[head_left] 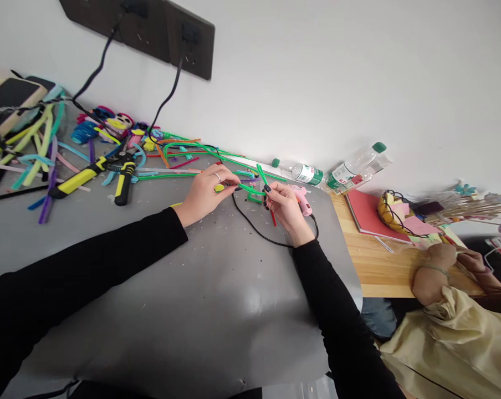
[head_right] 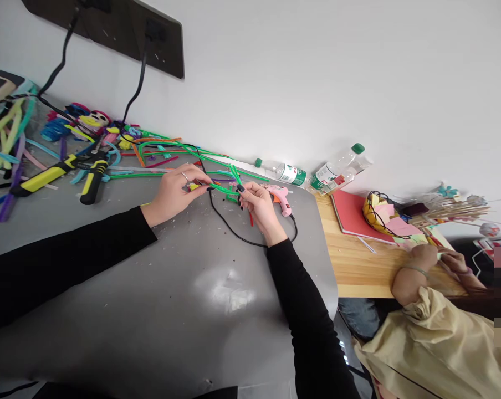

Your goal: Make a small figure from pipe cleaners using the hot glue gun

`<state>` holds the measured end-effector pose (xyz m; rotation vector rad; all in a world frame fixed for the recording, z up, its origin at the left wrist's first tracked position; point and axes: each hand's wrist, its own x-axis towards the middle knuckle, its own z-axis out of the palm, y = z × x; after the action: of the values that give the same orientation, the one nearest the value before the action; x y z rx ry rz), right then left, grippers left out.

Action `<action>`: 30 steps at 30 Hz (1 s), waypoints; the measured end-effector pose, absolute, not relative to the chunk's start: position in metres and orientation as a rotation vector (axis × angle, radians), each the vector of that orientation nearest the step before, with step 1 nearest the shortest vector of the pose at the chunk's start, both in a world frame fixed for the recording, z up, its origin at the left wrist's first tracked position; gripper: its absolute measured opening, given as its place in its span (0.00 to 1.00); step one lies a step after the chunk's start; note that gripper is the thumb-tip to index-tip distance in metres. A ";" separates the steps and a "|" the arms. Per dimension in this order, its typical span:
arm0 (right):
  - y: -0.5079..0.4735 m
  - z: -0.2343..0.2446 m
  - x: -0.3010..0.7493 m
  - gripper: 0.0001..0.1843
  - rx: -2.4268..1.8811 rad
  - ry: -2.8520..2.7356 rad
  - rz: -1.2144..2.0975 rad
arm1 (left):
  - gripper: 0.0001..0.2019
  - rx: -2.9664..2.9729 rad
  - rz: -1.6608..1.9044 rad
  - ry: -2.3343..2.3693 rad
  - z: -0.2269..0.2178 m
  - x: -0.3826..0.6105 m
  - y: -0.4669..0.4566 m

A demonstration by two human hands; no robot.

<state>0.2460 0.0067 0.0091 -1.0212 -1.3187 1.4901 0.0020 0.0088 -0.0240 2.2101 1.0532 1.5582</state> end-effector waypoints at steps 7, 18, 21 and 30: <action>0.010 0.005 0.248 0.21 -1.084 -1.263 1.516 | 0.10 2.409 1.516 0.995 -0.023 0.001 0.011; 0.013 0.002 0.250 0.21 -1.102 -1.253 1.544 | 0.15 2.709 1.399 1.009 -0.020 0.001 0.012; 0.013 0.002 0.249 0.21 -1.102 -1.238 1.563 | 0.14 2.677 1.403 0.975 -0.020 0.000 0.013; 0.012 0.001 0.245 0.22 -1.067 -1.193 1.637 | 0.14 2.737 1.375 0.947 -0.016 0.000 0.012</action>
<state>0.2452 0.0120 0.0012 -1.0675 -1.1928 1.6370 -0.0001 0.0119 -0.0159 2.7366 0.9472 1.3752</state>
